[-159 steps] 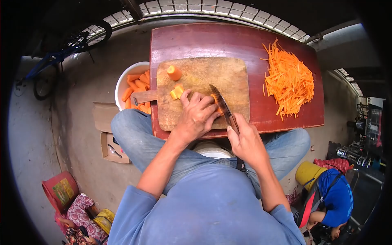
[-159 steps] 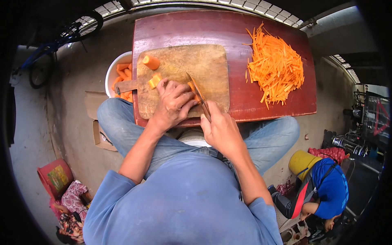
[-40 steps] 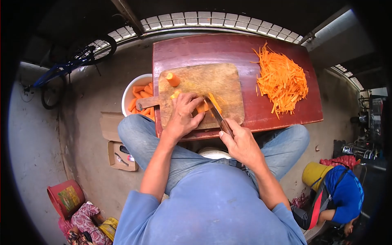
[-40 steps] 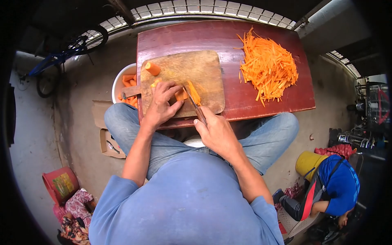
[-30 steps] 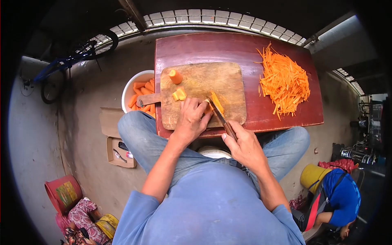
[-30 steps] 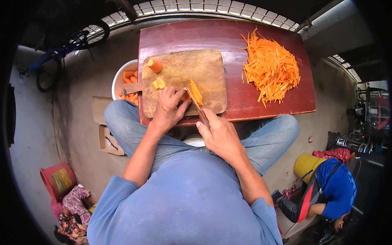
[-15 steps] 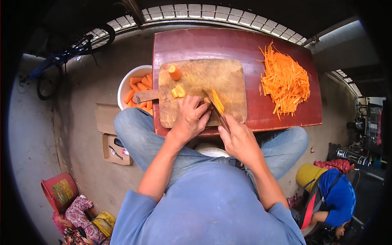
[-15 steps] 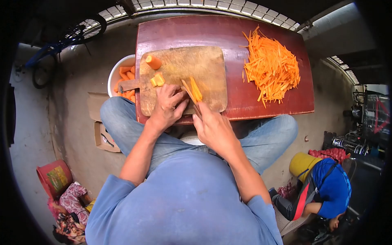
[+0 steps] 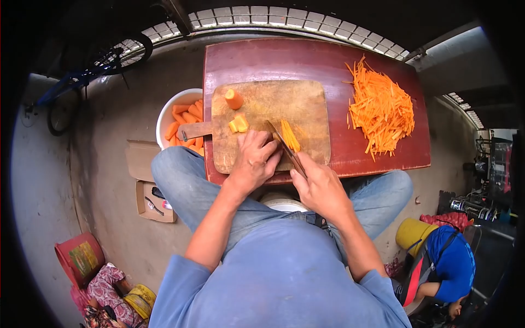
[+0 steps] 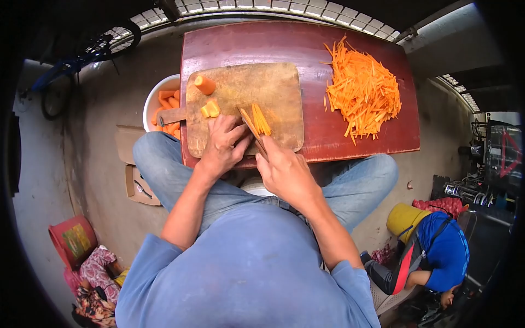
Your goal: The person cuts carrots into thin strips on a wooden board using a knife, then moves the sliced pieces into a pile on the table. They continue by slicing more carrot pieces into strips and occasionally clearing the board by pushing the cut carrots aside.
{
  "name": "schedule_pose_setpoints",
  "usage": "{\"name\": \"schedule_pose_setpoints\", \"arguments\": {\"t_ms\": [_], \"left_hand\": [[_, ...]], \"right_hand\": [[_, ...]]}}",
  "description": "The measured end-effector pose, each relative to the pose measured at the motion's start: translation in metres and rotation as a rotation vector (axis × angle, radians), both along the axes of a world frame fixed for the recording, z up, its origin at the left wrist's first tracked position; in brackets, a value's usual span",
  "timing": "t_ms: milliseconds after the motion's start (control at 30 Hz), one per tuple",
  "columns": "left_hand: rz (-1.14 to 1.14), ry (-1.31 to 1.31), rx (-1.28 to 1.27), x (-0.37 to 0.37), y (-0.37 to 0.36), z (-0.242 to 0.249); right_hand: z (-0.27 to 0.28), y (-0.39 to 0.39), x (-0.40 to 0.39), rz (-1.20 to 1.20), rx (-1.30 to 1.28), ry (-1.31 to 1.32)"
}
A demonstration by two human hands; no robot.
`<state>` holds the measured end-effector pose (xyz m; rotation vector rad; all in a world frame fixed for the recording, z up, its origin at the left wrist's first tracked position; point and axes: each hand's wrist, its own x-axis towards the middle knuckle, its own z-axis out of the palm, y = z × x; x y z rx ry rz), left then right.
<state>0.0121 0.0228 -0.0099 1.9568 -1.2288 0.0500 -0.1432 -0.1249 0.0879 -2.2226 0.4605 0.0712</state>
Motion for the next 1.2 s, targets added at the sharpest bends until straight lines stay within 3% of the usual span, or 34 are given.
{"name": "schedule_pose_setpoints", "arguments": {"t_ms": [300,500,633,767,967,1200], "left_hand": [[0.001,0.025,-0.017,-0.001,0.002,-0.002],[0.006,0.07,-0.031,-0.002,0.005,0.0],[-0.006,0.056,-0.012,-0.002,0.005,0.002],[-0.021,0.078,-0.042,0.001,0.009,0.0],[-0.023,0.1,-0.065,0.003,0.009,-0.006],[0.003,0.113,-0.032,0.001,0.009,-0.001]], "right_hand": [[-0.006,-0.003,0.012,0.015,0.001,-0.086],[0.0,0.001,-0.007,0.04,-0.012,0.026],[-0.012,0.004,0.009,0.042,-0.036,-0.106],[0.006,0.001,-0.008,0.006,0.04,0.024],[-0.014,-0.002,0.008,-0.009,-0.018,-0.115],[-0.011,-0.001,-0.003,-0.004,0.013,-0.034]]}}
